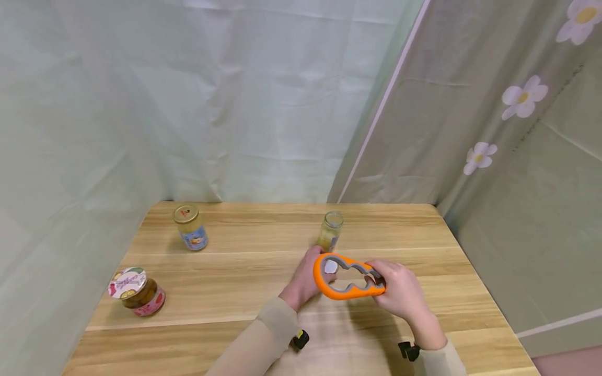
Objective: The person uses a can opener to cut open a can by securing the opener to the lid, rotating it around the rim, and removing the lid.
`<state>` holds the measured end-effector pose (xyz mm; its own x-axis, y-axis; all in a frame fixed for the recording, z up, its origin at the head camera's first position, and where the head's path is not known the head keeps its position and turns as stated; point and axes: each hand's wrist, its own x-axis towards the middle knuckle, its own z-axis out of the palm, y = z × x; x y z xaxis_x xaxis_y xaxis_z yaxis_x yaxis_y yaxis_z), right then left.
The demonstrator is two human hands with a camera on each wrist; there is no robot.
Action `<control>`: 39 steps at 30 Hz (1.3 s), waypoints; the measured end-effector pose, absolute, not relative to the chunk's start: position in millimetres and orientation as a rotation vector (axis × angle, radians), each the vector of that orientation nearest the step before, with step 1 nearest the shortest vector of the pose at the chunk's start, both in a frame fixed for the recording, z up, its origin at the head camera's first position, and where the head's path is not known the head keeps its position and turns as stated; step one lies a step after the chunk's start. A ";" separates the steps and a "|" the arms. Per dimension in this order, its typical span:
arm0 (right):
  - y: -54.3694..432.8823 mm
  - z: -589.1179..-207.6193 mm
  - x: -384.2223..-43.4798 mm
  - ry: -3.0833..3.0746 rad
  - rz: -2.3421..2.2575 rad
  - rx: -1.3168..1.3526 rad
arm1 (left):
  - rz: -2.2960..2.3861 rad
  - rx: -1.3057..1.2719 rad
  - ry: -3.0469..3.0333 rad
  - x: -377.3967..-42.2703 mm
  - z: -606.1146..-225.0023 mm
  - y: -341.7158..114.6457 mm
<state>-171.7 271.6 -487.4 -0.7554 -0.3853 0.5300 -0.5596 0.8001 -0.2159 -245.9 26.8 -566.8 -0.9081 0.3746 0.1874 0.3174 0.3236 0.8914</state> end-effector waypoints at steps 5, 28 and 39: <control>271.0 -487.1 -171.8 -2.514 0.497 0.707 | 1.671 0.634 2.531 -248.5 -573.9 28.9; 272.1 -485.9 -169.8 -2.505 0.475 0.701 | 1.784 0.645 2.586 -244.1 -584.5 31.8; 270.4 -484.4 -168.6 -2.522 0.474 0.698 | 1.747 0.616 2.624 -244.7 -587.3 33.2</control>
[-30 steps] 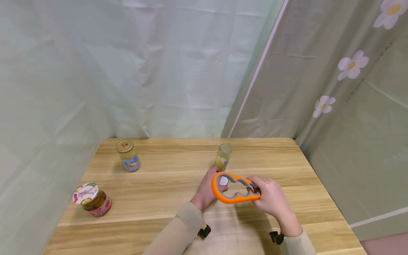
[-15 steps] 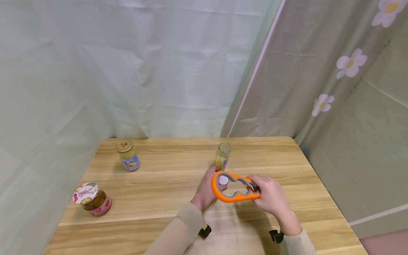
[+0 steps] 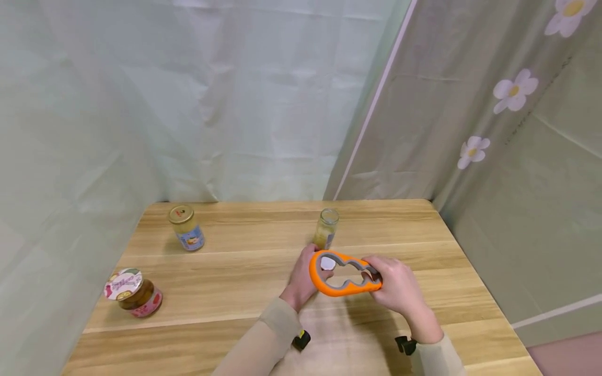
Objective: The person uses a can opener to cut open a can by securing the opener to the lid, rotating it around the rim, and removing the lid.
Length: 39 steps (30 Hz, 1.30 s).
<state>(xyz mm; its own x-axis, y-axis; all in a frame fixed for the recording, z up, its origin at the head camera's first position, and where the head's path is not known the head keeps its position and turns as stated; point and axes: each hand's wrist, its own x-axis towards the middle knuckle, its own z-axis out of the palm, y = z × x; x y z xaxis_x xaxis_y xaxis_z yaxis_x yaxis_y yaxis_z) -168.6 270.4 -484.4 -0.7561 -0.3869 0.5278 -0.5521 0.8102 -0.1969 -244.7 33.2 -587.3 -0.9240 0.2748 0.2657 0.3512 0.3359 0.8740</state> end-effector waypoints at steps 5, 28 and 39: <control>269.3 -485.6 -167.6 -2.534 0.480 0.701 | -1.700 -0.571 -2.530 -244.7 -587.3 31.7; 269.0 -488.1 -168.4 -2.522 0.518 0.719 | -1.698 -0.650 -2.504 -248.5 -582.2 28.0; 267.8 -487.5 -168.5 -2.519 0.539 0.695 | -1.560 -0.778 -2.576 -246.3 -562.1 23.9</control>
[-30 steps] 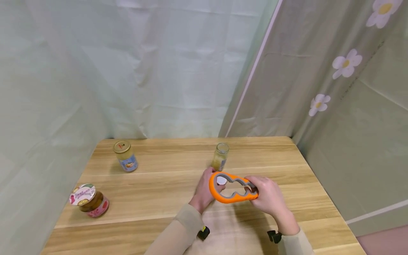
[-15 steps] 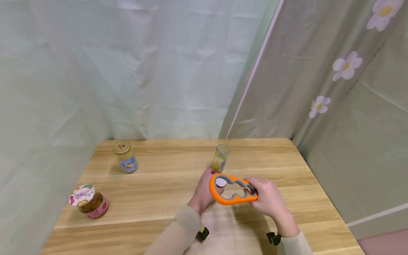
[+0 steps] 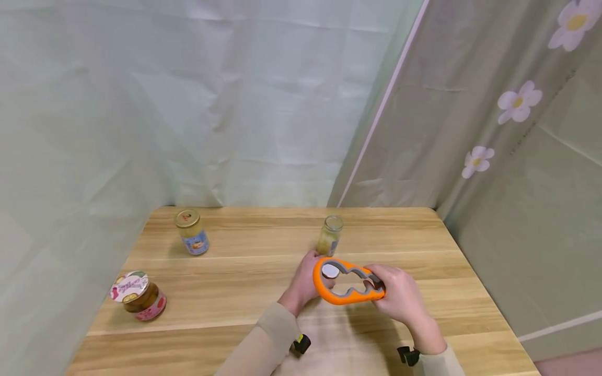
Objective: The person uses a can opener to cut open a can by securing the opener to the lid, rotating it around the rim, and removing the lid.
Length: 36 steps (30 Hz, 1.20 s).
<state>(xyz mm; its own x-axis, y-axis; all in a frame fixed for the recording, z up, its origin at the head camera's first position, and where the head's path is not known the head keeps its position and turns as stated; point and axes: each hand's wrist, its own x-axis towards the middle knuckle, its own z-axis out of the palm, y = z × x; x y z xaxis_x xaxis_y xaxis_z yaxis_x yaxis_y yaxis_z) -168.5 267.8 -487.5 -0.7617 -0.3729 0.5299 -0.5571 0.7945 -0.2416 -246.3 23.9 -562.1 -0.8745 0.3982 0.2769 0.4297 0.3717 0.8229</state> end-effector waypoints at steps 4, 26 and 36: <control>267.0 -487.6 -167.6 -2.515 0.558 0.702 | -1.524 -0.767 -2.672 -243.1 -551.8 22.0; 262.6 -488.6 -171.3 -2.484 0.562 0.754 | -1.764 -0.460 -2.683 -243.1 -530.2 -8.7; 263.1 -490.5 -171.7 -2.486 0.569 0.764 | -1.795 -0.324 -2.555 -245.6 -519.0 -46.2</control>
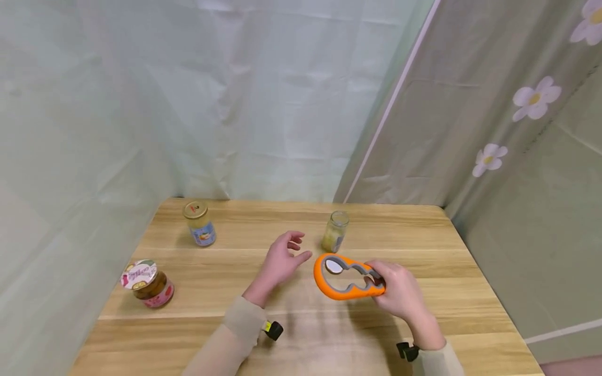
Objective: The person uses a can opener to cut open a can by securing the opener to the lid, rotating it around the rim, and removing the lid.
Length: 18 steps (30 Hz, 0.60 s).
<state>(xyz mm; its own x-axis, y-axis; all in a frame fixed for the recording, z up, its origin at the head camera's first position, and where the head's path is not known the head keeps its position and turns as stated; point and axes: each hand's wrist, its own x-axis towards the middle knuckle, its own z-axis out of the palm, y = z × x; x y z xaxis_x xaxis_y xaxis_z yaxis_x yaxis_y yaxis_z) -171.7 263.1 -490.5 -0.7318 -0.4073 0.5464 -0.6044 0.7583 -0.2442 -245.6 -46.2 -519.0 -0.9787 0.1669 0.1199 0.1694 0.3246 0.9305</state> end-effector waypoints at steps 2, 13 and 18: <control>264.1 -490.2 -173.1 -2.488 0.566 0.760 | -1.798 -0.281 -2.509 -250.5 -516.2 -55.5; 263.3 -489.7 -175.3 -2.488 0.583 0.747 | -1.776 -0.110 -2.389 -258.8 -503.6 -102.8; 264.0 -490.4 -177.2 -2.496 0.581 0.739 | -1.700 -0.063 -2.315 -265.4 -505.5 -118.6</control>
<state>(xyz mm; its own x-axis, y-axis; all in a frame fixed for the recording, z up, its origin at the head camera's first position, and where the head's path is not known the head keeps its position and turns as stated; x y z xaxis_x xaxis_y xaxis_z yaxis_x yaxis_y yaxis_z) -177.2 264.0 -490.4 -0.7446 -0.3904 0.5415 -0.5895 0.7652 -0.2589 -265.4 -118.6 -505.5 -0.9631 -0.1223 0.2396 0.1920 0.3113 0.9307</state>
